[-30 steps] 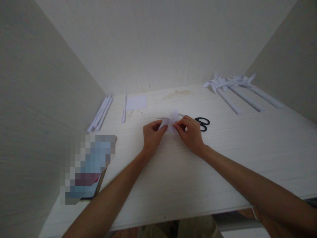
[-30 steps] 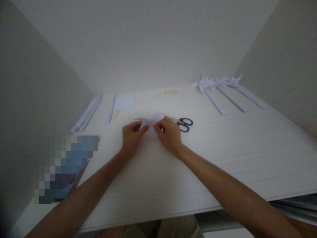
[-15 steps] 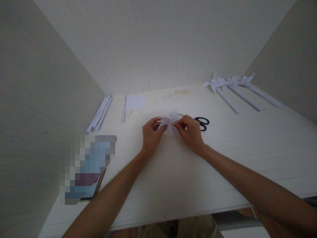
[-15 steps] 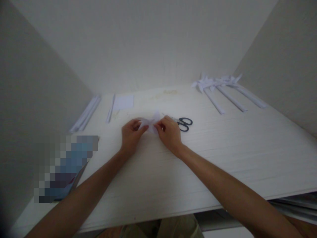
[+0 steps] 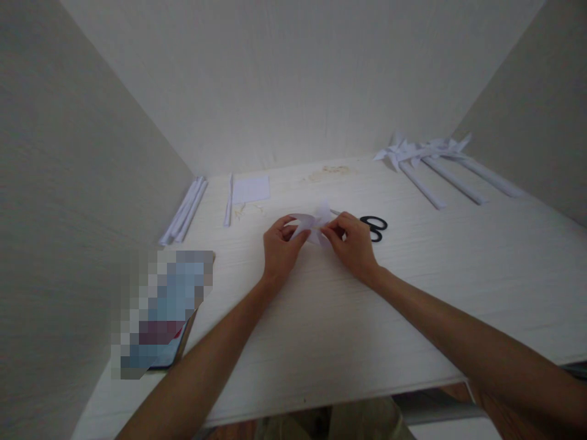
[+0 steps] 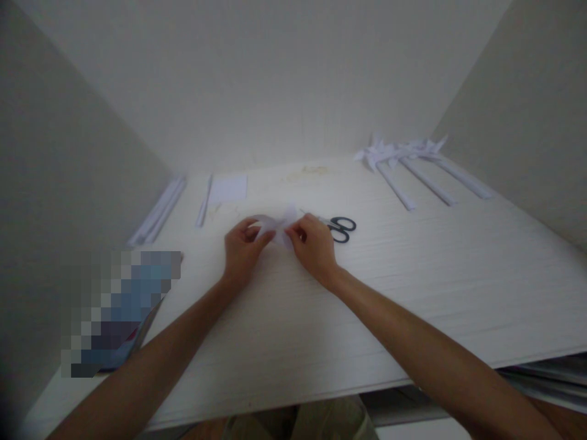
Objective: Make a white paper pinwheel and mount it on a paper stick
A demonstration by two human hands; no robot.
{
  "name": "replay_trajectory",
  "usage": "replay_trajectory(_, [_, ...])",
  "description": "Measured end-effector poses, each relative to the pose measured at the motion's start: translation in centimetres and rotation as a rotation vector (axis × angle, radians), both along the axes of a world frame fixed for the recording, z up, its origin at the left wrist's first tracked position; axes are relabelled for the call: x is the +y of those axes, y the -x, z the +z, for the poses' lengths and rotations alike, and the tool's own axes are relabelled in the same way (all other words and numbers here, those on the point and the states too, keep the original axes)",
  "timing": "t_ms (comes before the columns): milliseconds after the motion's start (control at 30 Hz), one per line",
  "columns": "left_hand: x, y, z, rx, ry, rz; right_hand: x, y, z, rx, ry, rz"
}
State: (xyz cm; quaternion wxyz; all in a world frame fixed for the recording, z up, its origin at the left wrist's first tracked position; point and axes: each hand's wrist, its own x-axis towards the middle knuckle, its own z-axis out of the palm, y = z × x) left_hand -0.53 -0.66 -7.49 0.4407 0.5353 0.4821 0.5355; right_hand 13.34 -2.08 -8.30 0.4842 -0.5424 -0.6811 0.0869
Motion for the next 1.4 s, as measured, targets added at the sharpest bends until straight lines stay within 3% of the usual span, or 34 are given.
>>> replay_trajectory(933, [0.08,0.01,-0.04,0.012,-0.006,0.01,0.0,0.03,0.1,-0.004,-0.007,-0.006])
replay_trajectory(1400, [-0.17,-0.09,0.01,0.054,-0.08,0.058,-0.52,0.41,0.15,-0.178,-0.046,0.0])
